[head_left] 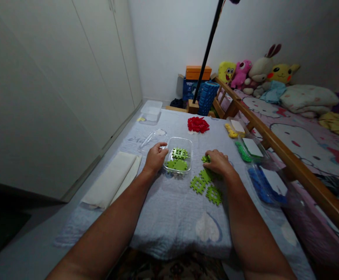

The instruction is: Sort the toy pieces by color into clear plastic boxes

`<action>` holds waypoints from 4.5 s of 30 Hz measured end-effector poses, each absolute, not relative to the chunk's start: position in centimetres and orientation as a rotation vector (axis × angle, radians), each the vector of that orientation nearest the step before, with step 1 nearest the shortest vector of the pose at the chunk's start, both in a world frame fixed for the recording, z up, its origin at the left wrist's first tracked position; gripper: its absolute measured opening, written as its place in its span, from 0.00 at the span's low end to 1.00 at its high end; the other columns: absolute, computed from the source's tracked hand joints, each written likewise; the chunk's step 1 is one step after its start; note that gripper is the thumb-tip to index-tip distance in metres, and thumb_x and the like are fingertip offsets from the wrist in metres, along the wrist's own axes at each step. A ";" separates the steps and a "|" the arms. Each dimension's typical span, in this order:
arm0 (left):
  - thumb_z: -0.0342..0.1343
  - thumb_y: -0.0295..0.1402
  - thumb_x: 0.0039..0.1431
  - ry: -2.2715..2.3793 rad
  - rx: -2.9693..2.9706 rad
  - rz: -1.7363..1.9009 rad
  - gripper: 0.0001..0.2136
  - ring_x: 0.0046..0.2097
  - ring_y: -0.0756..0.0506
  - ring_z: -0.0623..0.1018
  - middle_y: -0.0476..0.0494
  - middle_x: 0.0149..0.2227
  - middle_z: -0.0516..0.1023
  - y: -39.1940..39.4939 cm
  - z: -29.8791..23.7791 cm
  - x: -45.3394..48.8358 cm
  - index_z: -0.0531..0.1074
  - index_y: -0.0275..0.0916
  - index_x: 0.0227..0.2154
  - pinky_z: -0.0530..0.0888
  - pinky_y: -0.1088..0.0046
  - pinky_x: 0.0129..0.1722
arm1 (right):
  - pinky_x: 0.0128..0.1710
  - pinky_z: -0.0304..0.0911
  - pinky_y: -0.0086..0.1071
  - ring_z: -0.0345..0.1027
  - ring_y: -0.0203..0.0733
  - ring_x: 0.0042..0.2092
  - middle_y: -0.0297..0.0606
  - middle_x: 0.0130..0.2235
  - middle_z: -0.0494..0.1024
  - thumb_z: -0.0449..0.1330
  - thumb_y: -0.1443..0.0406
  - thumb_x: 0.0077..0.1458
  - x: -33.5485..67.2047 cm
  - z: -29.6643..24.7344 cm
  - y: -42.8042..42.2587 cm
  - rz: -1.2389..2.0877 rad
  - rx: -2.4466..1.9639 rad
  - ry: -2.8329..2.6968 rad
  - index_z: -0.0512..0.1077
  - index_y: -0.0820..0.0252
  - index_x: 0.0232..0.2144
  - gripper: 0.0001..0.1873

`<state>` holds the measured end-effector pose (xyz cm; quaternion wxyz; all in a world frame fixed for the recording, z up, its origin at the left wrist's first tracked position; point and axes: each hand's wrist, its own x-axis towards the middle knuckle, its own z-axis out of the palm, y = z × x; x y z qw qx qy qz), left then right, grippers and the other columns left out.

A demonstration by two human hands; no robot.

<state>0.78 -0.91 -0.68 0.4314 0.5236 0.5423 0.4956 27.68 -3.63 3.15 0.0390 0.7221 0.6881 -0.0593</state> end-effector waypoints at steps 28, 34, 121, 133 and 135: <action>0.58 0.39 0.51 1.348 1.300 1.228 0.20 0.22 0.51 0.62 0.57 0.20 0.62 -1.1 -0.6 0.8 0.77 0.35 0.44 0.57 0.75 0.24 | 0.46 0.64 0.34 0.73 0.44 0.44 0.43 0.45 0.80 0.64 0.63 0.58 27.9 4.7 -3.5 -0.416 2.346 2.618 0.74 0.61 0.49 0.17; 0.58 0.39 0.51 1.354 1.304 1.221 0.20 0.23 0.50 0.63 0.56 0.20 0.63 -0.8 -0.8 0.7 0.77 0.35 0.45 0.58 0.75 0.24 | 0.52 0.59 0.40 0.69 0.50 0.52 0.46 0.50 0.78 0.63 0.62 0.60 22.8 7.2 -2.9 -0.189 2.084 2.770 0.73 0.59 0.52 0.18; 0.58 0.39 0.50 1.330 1.309 1.223 0.19 0.22 0.51 0.62 0.56 0.20 0.62 -1.0 -0.5 0.8 0.77 0.35 0.43 0.58 0.74 0.25 | 0.46 0.63 0.31 0.74 0.41 0.43 0.41 0.40 0.84 0.62 0.68 0.62 16.9 6.6 -2.1 -0.642 1.349 2.949 0.83 0.60 0.37 0.09; 0.58 0.40 0.49 1.372 1.326 1.238 0.20 0.23 0.50 0.64 0.56 0.20 0.63 -0.8 -0.9 0.7 0.78 0.35 0.44 0.58 0.74 0.25 | 0.45 0.66 0.32 0.76 0.42 0.44 0.42 0.44 0.83 0.60 0.66 0.62 25.8 6.8 -4.4 -0.644 2.021 2.726 0.79 0.61 0.44 0.10; 0.58 0.40 0.50 1.391 1.327 1.248 0.20 0.24 0.49 0.64 0.55 0.20 0.63 -0.7 -0.8 0.5 0.78 0.35 0.44 0.58 0.74 0.25 | 0.44 0.65 0.31 0.75 0.42 0.43 0.43 0.45 0.83 0.62 0.66 0.60 27.0 6.1 -4.9 -0.583 2.023 2.579 0.79 0.61 0.45 0.11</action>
